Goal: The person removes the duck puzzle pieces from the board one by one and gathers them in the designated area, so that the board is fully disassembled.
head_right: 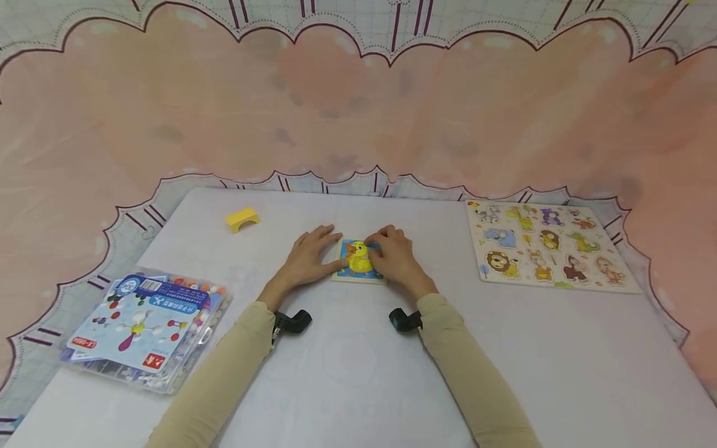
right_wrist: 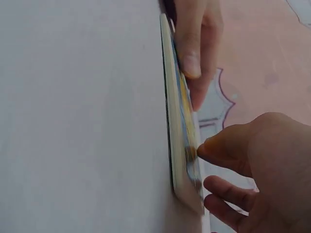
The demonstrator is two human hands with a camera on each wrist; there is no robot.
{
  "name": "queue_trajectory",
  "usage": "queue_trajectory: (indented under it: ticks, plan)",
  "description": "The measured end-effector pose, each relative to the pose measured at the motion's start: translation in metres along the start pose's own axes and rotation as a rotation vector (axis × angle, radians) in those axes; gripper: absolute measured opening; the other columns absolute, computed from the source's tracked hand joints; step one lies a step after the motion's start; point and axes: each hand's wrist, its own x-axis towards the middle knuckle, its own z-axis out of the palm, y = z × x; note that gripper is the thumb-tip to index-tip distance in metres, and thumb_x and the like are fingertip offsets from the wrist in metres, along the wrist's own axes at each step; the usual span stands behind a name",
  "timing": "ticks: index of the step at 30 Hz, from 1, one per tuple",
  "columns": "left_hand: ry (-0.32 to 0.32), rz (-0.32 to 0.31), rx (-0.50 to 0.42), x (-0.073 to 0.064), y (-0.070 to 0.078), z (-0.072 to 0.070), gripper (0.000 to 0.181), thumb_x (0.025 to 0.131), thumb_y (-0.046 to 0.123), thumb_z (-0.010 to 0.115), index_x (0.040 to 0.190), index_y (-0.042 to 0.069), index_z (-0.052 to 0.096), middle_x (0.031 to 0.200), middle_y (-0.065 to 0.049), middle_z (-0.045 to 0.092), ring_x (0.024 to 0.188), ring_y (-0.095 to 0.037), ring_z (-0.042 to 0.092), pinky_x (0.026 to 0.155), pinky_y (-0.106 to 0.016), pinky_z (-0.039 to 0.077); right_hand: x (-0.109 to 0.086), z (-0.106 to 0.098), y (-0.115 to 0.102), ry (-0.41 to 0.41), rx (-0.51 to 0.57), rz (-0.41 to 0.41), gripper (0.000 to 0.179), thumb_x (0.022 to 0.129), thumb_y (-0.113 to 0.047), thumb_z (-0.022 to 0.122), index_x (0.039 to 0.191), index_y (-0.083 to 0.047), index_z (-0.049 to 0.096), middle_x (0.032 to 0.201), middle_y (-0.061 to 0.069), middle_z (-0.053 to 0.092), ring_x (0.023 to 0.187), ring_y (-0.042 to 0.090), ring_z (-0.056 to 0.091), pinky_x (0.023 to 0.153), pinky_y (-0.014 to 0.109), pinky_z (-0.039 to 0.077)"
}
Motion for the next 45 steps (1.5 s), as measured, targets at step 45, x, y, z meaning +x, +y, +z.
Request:
queue_trajectory:
  ticks: [45]
  plan:
    - [-0.031, 0.001, 0.077, -0.005, -0.001, -0.002, 0.073, 0.086, 0.06, 0.054, 0.144, 0.018, 0.04, 0.156, -0.004, 0.027, 0.146, -0.024, 0.019, 0.119, -0.048, 0.012, 0.077, -0.036, -0.032, -0.636, -0.568, -0.526, 0.043, 0.086, -0.036, 0.068, 0.126, -0.027, 0.057, 0.117, 0.001, 0.055, 0.096, 0.019, 0.059, 0.097, 0.042, 0.048]
